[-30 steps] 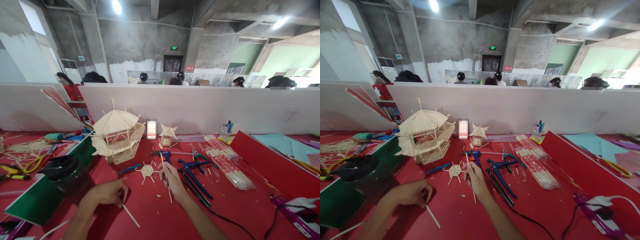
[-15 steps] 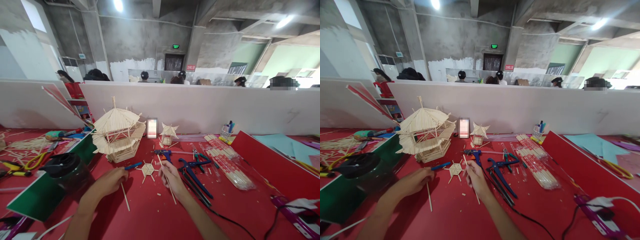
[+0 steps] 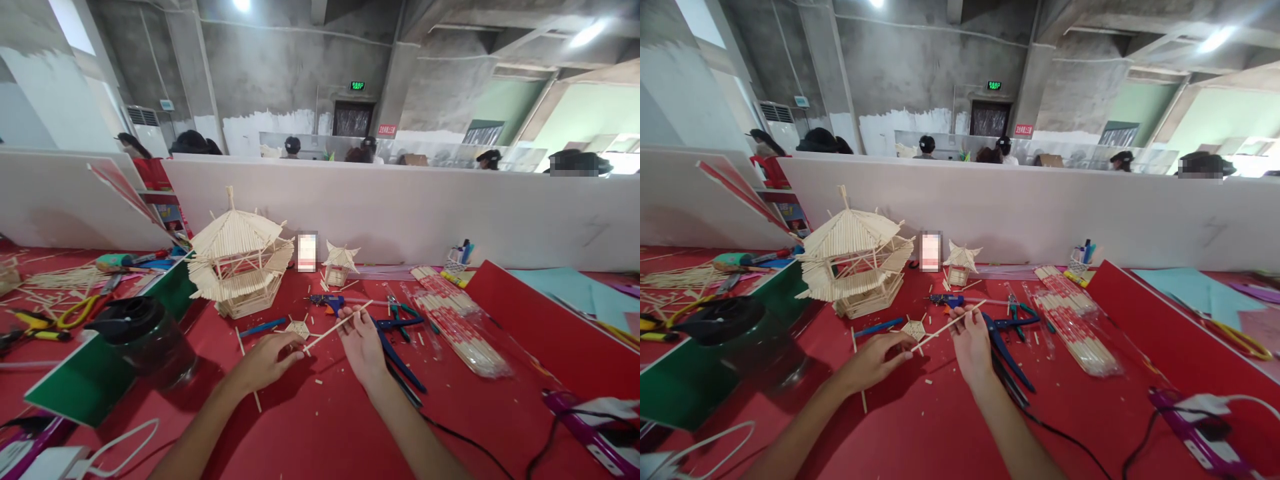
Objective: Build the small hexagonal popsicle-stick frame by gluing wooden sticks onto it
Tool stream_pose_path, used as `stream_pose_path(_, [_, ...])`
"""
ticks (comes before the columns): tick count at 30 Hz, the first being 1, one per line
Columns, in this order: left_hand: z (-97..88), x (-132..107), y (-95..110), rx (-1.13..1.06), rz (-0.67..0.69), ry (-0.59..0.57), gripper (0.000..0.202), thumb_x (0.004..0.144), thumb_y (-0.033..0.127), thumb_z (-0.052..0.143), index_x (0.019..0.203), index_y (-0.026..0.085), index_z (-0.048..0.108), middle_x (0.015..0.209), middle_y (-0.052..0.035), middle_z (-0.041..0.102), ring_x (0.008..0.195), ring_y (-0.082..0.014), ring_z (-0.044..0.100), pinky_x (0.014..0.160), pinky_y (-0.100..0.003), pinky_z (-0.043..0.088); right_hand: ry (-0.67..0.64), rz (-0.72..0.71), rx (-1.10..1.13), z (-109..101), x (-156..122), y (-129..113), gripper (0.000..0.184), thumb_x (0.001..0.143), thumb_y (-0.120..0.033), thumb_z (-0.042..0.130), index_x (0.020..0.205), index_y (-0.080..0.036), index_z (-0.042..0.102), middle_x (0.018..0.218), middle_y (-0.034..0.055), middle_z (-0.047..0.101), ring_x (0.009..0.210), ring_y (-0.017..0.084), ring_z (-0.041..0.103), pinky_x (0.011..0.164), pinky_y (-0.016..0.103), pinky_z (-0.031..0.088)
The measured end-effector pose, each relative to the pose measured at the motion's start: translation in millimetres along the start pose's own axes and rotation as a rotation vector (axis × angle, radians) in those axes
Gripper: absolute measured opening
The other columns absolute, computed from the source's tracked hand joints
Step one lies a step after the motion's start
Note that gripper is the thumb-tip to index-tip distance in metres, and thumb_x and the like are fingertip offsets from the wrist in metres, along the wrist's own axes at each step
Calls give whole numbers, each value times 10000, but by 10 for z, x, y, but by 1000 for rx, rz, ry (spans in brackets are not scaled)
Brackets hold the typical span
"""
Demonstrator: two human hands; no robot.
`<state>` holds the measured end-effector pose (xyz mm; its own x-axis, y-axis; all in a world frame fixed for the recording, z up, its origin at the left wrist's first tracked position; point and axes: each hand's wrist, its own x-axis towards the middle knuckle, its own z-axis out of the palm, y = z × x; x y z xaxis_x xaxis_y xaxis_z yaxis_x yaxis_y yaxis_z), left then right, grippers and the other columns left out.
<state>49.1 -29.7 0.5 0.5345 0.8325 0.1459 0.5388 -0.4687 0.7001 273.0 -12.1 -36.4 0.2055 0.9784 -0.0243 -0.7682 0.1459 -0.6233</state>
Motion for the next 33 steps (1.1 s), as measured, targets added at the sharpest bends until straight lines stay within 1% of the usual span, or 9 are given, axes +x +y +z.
stream_pose_path(9, [-7,62,65,-28,6,139,261,917,414,524,858,225,694,855,-32,711,794,-190,622,777,-266,438,-39,-2,-1,3,-14,0,284,704,-346,811,866,-264,592,968,-6,715,1008,184,669,959,412,501])
stream_pose_path(13, [-3,81,15,-13,-63,271,268,918,411,507,821,214,662,772,-20,674,721,-182,591,695,-257,410,-51,30,-14,85,-66,-30,304,694,-372,819,834,-238,585,957,25,723,1029,222,672,952,437,501])
stream_pose_path(16, [-38,86,-78,7,-82,366,253,916,406,502,840,215,650,772,-22,665,718,-185,582,690,-259,405,-42,-28,-110,124,-72,-83,301,716,-397,800,838,-224,586,934,32,717,972,209,679,907,407,520])
stream_pose_path(19, [-111,78,-180,79,-81,412,241,925,394,482,871,216,636,799,-28,665,733,-190,589,695,-259,406,-30,-163,-309,108,-35,-186,297,716,-376,796,867,-212,599,900,25,697,843,177,663,789,345,548])
stream_pose_path(22, [-182,62,-253,155,-88,394,246,942,378,445,887,214,620,819,-41,665,753,-195,596,705,-267,404,-130,-267,-653,55,5,-313,257,760,-372,749,906,-203,622,855,33,679,775,184,635,692,321,541])
stream_pose_path(26, [-215,46,-287,204,-74,346,247,951,343,421,879,208,616,834,-46,669,777,-195,602,728,-274,410,-387,-451,-1260,-13,4,-376,103,859,-293,637,902,-209,677,887,53,702,837,217,639,805,364,494])
stream_pose_path(28, [-202,45,-286,207,-58,325,240,950,331,427,886,207,623,864,-46,681,805,-198,613,738,-275,415,-496,-538,-1491,-30,-21,-329,105,885,-242,607,939,-211,691,938,65,717,893,234,637,860,385,458])
stream_pose_path(30, [-172,49,-277,206,-38,293,245,954,333,430,884,205,627,876,-44,686,810,-196,618,735,-272,417,-594,-554,-1623,-26,-59,-249,143,919,-224,571,996,-207,691,992,75,722,936,237,635,876,379,443])
stream_pose_path(33, [-102,62,-253,200,-8,218,274,968,353,424,865,199,626,853,-38,680,784,-185,614,708,-263,414,-699,-498,-1653,11,-133,-123,199,974,-245,505,1057,-215,683,1017,66,718,941,205,639,855,320,455])
